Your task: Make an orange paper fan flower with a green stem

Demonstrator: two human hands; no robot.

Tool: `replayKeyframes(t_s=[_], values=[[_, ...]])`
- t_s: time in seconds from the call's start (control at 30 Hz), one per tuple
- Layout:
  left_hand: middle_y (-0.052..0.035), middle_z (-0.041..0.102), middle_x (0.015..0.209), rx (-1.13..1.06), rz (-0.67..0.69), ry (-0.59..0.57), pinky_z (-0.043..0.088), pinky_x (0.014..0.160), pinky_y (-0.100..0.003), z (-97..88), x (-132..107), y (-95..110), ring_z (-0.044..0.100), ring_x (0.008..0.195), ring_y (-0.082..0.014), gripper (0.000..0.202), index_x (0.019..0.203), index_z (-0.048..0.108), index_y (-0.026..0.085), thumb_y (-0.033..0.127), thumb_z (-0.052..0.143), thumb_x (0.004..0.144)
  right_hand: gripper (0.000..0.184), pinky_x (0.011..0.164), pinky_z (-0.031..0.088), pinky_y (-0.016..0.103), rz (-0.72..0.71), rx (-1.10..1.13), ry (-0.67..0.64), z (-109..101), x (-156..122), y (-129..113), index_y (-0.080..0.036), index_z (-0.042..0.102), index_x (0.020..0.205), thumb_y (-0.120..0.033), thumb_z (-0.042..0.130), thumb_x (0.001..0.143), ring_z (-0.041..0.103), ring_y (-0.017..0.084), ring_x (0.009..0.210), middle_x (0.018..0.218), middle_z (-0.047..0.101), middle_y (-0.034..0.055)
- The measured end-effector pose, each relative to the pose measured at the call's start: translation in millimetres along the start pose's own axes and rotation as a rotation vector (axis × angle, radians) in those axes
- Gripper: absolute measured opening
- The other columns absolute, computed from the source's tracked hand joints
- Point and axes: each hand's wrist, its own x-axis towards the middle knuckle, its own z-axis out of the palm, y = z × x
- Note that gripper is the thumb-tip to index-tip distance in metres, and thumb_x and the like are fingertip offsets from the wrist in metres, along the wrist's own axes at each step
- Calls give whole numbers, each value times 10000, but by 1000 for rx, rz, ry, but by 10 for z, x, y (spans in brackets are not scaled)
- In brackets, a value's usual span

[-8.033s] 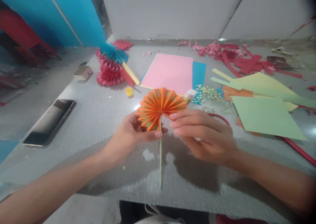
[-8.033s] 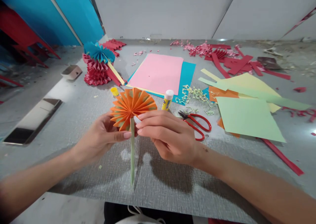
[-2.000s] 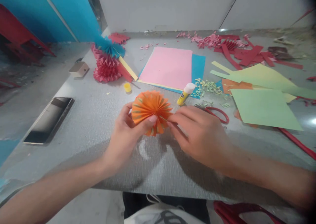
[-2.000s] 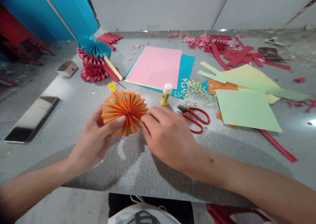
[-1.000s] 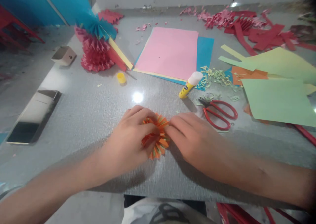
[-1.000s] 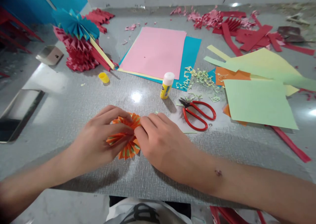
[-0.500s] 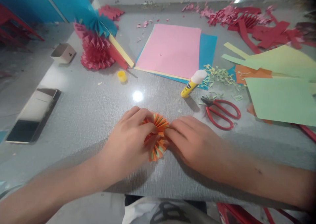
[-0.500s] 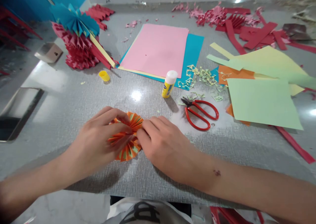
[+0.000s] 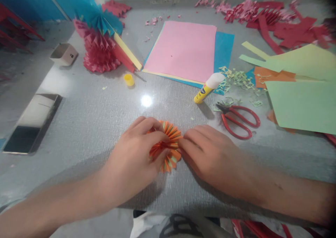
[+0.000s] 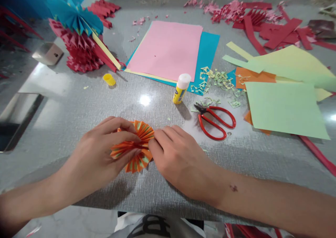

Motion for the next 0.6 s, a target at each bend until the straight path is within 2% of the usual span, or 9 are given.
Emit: replayKeyframes(t_s=[0.3,0.47,0.6], values=[[-49,660,957,-18,47,22,509,732,-334,-27,26,-23,576,880,-189,165,761,706,201,107,641,880,229,671,346,358,20,32,41,10,22,15,-155,653,786,-108,513,961,469,196,727,773,596,66],[-66,659,975,45,96,-12,516,748,-347,-32,50,-20,577,870,-196,188,768,703,199,114,599,899,244,683,354,359,11,51,31,18,34,38,-159,650,783,-89,495,959,475,197,735,778,603,65],[-55,655,936,29,49,-62,527,749,-337,-33,56,-20,586,875,-195,147,779,707,205,174,634,903,204,697,359,360,12,70,18,13,27,54,-162,651,796,-95,525,942,489,199,758,793,609,59]])
